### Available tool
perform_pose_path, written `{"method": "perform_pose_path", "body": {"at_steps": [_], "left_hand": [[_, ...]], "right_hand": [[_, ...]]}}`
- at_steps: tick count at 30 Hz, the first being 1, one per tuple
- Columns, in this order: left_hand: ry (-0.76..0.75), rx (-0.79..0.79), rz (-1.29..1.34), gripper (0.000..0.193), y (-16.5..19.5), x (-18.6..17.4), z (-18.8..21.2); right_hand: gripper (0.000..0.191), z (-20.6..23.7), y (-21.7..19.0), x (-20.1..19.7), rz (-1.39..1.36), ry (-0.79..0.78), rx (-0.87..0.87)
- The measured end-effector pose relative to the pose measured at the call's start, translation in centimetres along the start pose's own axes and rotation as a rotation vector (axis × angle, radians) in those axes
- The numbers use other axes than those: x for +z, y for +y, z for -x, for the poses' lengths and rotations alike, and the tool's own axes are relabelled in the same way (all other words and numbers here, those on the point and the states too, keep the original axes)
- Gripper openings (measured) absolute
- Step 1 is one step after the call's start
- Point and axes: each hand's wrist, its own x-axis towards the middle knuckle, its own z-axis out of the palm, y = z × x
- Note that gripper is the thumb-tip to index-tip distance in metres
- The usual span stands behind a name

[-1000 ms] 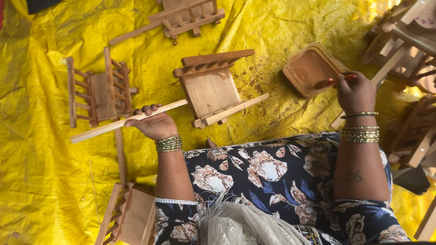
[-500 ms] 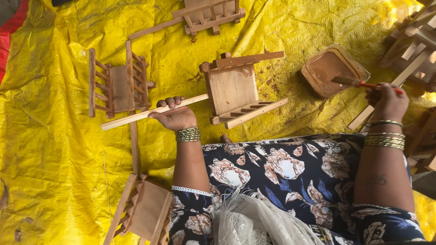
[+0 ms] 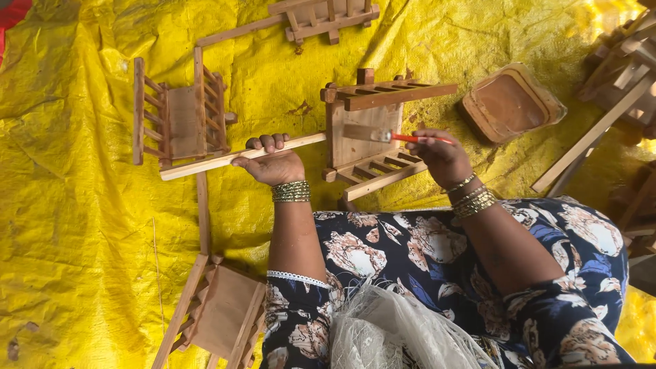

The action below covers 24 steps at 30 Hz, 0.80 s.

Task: The person sits on a yellow tarp on the ground and applies a brown coating to small wooden chair frames using a paintbrush. They hold each chair steady with one hand, brush its seat, back and edges, rotate the chair to reach other sides, and work through several chairs one at a time, dipping the brush toward a container between pieces.

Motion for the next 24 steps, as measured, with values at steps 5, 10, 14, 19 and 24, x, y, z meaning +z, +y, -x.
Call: {"method": "perform_pose_path", "body": {"at_steps": [5, 10, 14, 19, 24], "left_hand": [[-0.059, -0.030, 0.050, 0.072, -0.2, -0.4, -0.2], [-0.080, -0.040, 0.026, 0.071, -0.6, -1.0, -0.4], [-0.067, -0.023, 0.013, 0.072, -0.6, -0.9, -0.6], [-0.075, -0.037, 0.007, 0.070, -0.4, -0.8, -0.5], [-0.125, -0.058, 0.027, 0.070, -0.4, -0.8, -0.4]], "right_hand": [[0.028, -2.0, 1.2, 0.7, 0.072, 0.069, -0.028], [0.027, -1.4, 0.4, -3.0, 0.177, 0.196, -0.058], [0.023, -0.7, -0.6, -3.4, 0.376, 0.335, -0.161], [0.022, 1.5, -2.4, 2.4, 1.031, 0.402, -0.366], [0.023, 1.5, -1.8, 11.3, 1.405, 0.166, -0.350]]}}
